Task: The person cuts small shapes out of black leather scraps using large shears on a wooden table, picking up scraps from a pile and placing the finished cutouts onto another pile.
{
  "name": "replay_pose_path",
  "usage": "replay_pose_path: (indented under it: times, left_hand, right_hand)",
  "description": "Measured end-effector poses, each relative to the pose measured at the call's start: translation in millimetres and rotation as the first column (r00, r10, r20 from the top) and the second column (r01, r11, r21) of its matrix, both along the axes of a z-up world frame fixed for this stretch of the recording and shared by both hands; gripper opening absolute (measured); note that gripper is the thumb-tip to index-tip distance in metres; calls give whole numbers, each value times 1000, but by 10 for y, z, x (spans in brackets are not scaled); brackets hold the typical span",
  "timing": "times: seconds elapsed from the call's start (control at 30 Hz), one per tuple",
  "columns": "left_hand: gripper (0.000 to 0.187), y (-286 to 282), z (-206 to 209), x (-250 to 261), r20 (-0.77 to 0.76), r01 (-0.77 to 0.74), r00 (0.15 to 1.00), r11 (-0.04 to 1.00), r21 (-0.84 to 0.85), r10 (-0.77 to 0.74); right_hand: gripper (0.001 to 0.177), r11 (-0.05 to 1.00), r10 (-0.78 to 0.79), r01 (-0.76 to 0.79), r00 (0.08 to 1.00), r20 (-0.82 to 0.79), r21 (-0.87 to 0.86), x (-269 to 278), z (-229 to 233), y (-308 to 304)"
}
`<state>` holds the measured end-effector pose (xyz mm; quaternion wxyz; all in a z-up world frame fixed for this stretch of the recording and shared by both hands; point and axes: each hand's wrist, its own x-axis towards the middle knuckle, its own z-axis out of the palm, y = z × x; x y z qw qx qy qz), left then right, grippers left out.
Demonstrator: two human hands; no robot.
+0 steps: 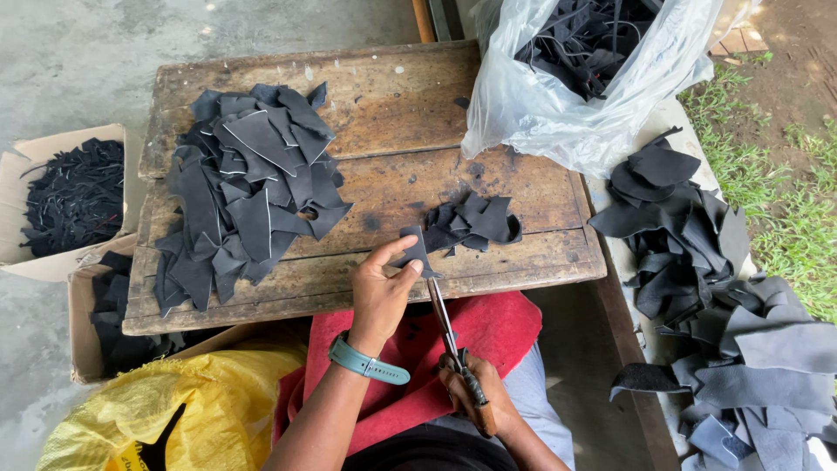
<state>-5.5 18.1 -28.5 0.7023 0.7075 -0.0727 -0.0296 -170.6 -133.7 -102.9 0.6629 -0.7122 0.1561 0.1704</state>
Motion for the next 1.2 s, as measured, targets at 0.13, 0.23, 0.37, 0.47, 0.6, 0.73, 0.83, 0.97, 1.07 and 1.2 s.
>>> replay_pose_path:
  times: [0.13,0.23,0.37,0.47,0.6,0.73,0.83,0.97,1.07,1.2]
  left_hand:
    - [36,-25,-18,-87,-10,69,998,997,30,-69]
    - [36,-55,-57,-145,-9,96,995,995,0,-96]
    - [36,-76,-67,-192,-100,118,988,993,-14,-119]
    - [36,-85,-51,-193,-30,120,992,992,-22,-121]
    - [35,-104,-82,-180,-70,124,989,991,-54,-128]
    - [36,-155,-100,-226,-135,125,982,990,-68,-133]
    - [35,-36,98,-73,-17,44,999,999,6,-44]
    - [30,526,608,646,313,-216,941,942,256,131]
    - [32,1008,919,1210,596,-384,802,793,473,33]
    - [41,901,1047,1268,765,-519,641,702,487,-56]
  right_hand:
    - [24,991,-43,45,999,-19,129,77,8,-10]
    - [26,980,6,-42,983,184,197,123,56,-20]
    - [22,996,-19,7,991,134,90,150,109,18]
    - [20,999,-42,43,991,129,-1,151,96,37]
    - [22,985,-170,170,981,98,2,131,-11,100]
    - [23,963,-257,253,966,27,88,107,-135,145]
    - [21,955,-262,274,959,-110,116,94,-172,97]
    - [23,978,-165,141,975,148,155,-8,-206,-157]
    - [30,976,-209,203,974,83,78,-83,-295,-262]
    - [31,962,-237,196,945,226,191,-15,-435,-312]
